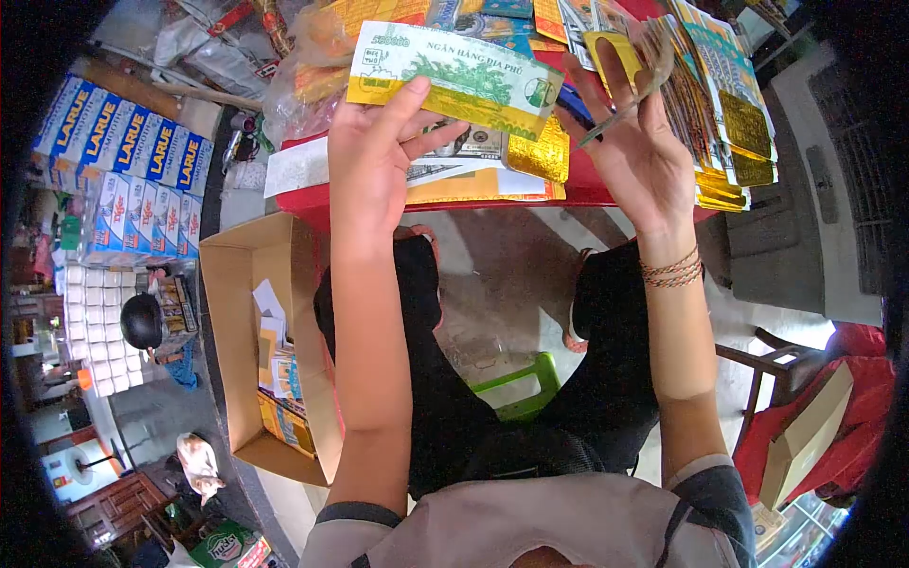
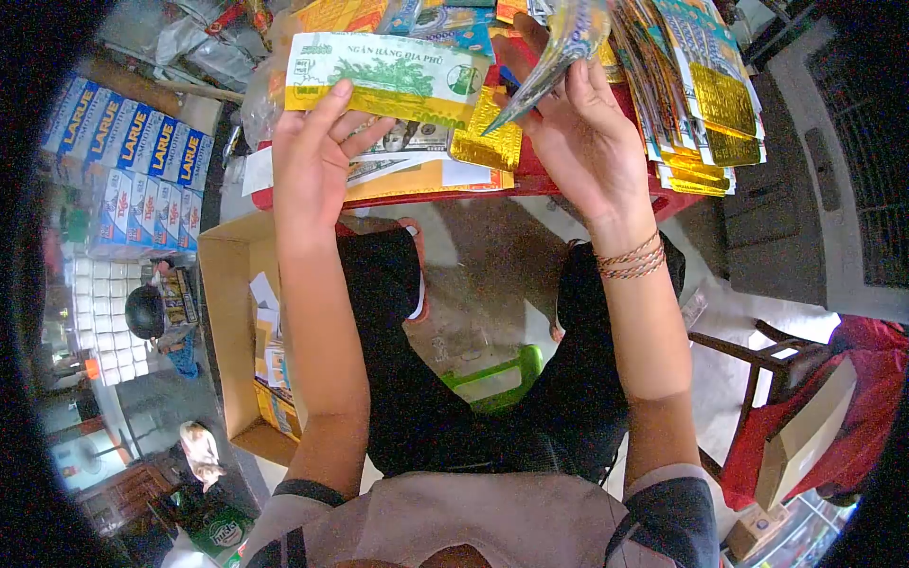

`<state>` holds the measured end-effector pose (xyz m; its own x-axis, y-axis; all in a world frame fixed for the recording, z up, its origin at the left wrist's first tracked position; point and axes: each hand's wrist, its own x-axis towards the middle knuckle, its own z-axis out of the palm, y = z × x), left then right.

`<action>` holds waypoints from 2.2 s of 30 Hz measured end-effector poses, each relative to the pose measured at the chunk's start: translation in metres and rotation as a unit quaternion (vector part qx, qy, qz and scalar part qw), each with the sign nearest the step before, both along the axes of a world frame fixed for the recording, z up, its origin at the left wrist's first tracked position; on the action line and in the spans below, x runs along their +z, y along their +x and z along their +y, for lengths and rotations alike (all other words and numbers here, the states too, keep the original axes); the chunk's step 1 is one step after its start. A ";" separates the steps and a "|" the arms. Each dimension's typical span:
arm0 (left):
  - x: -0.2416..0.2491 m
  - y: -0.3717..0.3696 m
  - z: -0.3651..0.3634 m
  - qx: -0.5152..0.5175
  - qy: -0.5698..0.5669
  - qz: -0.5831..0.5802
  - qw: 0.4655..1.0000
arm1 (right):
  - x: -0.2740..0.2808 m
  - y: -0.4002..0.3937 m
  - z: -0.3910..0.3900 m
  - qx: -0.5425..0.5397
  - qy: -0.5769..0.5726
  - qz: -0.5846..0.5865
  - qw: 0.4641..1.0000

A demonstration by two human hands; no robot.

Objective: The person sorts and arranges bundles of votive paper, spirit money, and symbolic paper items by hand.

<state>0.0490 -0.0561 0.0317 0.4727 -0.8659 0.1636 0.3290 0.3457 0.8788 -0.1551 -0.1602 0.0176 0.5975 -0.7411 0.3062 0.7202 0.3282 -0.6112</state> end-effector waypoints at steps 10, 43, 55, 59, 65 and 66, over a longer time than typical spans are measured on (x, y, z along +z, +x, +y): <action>0.002 -0.004 0.000 -0.012 -0.007 0.018 1.000 | -0.012 0.001 -0.003 0.107 -0.019 -0.040 0.993; 0.014 0.016 -0.080 0.088 -0.011 -0.057 0.994 | -0.014 0.000 -0.020 0.058 -0.164 0.152 0.973; -0.002 -0.015 -0.306 -0.062 0.134 0.174 0.974 | -0.009 -0.021 -0.056 0.195 -0.298 0.149 0.923; -0.038 -0.020 -0.342 -0.087 0.169 0.123 0.974 | -0.009 -0.021 -0.064 0.184 -0.270 0.093 0.941; -0.039 -0.027 -0.329 -0.055 0.159 0.086 0.982 | -0.007 -0.018 -0.061 0.193 -0.260 0.089 0.942; -0.038 -0.024 -0.326 -0.071 0.143 0.064 0.985 | -0.007 -0.017 -0.060 0.194 -0.259 0.086 0.942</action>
<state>0.0245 -0.3820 -0.0063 0.3435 -0.9270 -0.1506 0.4715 0.0316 0.8813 -0.1720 -0.2201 0.0101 0.8670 -0.2343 0.4397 0.4821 0.1721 -0.8590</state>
